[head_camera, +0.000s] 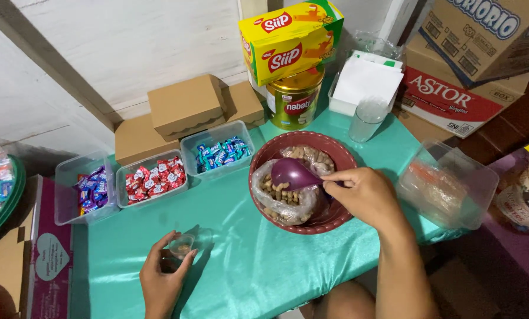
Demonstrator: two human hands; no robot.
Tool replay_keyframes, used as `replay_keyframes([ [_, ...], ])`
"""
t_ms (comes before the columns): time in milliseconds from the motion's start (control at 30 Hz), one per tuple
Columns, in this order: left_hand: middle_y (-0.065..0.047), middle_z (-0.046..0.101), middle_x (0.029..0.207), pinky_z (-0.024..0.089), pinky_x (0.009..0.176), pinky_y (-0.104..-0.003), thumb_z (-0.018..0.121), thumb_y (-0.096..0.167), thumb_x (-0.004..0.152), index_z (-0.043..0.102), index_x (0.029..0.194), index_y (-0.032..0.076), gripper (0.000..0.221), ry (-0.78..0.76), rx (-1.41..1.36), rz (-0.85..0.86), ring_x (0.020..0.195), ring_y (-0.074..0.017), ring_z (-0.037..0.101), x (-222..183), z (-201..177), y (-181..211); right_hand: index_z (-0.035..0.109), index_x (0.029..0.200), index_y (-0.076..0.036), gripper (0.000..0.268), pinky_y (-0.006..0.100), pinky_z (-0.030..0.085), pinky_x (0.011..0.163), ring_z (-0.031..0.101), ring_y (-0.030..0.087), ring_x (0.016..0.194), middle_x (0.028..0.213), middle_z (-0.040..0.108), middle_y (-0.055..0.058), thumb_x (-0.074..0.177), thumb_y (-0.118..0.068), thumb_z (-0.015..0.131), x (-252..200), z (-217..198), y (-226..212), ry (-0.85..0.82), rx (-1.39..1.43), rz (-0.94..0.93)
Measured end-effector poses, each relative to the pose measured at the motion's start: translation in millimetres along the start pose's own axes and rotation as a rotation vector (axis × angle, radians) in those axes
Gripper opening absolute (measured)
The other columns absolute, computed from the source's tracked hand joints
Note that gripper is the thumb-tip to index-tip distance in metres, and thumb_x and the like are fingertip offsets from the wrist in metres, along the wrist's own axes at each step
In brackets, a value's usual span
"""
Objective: Scooping peanuts into small plastic bags and sealing them
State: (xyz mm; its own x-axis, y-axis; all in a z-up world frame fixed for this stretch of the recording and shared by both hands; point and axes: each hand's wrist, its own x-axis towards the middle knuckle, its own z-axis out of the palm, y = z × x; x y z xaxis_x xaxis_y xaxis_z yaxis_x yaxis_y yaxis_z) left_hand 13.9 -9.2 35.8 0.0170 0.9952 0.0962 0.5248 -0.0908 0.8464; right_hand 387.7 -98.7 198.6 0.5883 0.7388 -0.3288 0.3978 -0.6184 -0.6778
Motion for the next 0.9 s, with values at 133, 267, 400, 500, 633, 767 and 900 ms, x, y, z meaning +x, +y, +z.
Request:
replay_keyframes([
  [133,-0.001,0.076,0.123,0.051,0.063,-0.027,0.088,0.014,0.074,0.068,0.130,0.014,0.060,-0.015,-0.003,-0.024,0.076,-0.0125,0.064,0.6,-1.1,5.0,0.086,0.103,-0.034,0.029,0.029,0.050,0.066,0.075,0.009,0.079,0.102,0.082,-0.005,0.082,-0.043,0.068,4.7,12.5,0.4,0.073,-0.159,0.002],
  [267,-0.002,0.076,0.117,0.050,0.061,-0.027,0.089,0.016,0.072,0.068,0.133,0.015,0.064,-0.019,0.058,0.003,0.069,-0.0127,0.057,1.2,-1.7,2.8,0.084,0.104,-0.036,0.031,0.042,0.054,0.088,0.071,0.029,0.107,0.113,0.076,-0.005,0.081,-0.045,0.065,-3.0,14.7,-4.7,0.201,-0.290,-0.108],
  [400,-0.002,0.076,0.118,0.050,0.063,-0.029,0.089,0.015,0.074,0.068,0.133,0.015,0.062,-0.031,0.025,-0.030,0.072,-0.0134,0.058,-0.4,-2.7,7.5,0.084,0.102,-0.036,0.030,0.039,0.056,0.080,0.074,0.022,0.098,0.109,0.078,-0.010,0.078,-0.043,0.068,-8.3,20.4,-13.0,0.211,-0.258,-0.131],
  [500,-0.002,0.076,0.118,0.048,0.061,-0.027,0.089,0.013,0.073,0.069,0.133,0.014,0.063,-0.022,0.006,-0.042,0.067,-0.0133,0.053,0.3,-1.2,5.3,0.085,0.102,-0.033,0.030,0.037,0.054,0.086,0.073,0.022,0.104,0.111,0.078,-0.006,0.079,-0.040,0.068,1.7,24.7,-7.0,0.151,-0.211,-0.124],
  [633,-0.001,0.076,0.117,0.047,0.058,-0.027,0.089,0.014,0.073,0.068,0.132,0.014,0.062,-0.030,0.020,-0.025,0.063,-0.0125,0.052,-0.2,-2.2,9.4,0.086,0.100,-0.035,0.028,0.035,0.053,0.086,0.074,0.022,0.102,0.108,0.079,-0.004,0.079,-0.043,0.070,2.8,24.8,-6.9,0.123,-0.208,-0.125],
  [767,-0.001,0.077,0.117,0.047,0.059,-0.027,0.088,0.013,0.074,0.069,0.131,0.013,0.060,-0.020,-0.018,-0.033,0.067,-0.0125,0.054,-1.2,-1.0,8.0,0.087,0.102,-0.035,0.028,0.026,0.054,0.082,0.075,0.008,0.109,0.106,0.083,-0.010,0.082,-0.040,0.069,-12.1,14.7,-24.3,-0.044,-0.142,-0.005],
  [900,0.000,0.077,0.118,0.049,0.062,-0.025,0.089,0.014,0.072,0.069,0.130,0.014,0.061,-0.003,-0.015,0.025,0.070,-0.0115,0.057,0.0,1.1,-1.0,0.088,0.100,-0.021,0.025,0.021,0.057,0.085,0.079,0.004,0.098,0.103,0.085,-0.008,0.082,-0.026,0.071,-1.1,14.5,-6.1,-0.014,0.016,-0.123],
])
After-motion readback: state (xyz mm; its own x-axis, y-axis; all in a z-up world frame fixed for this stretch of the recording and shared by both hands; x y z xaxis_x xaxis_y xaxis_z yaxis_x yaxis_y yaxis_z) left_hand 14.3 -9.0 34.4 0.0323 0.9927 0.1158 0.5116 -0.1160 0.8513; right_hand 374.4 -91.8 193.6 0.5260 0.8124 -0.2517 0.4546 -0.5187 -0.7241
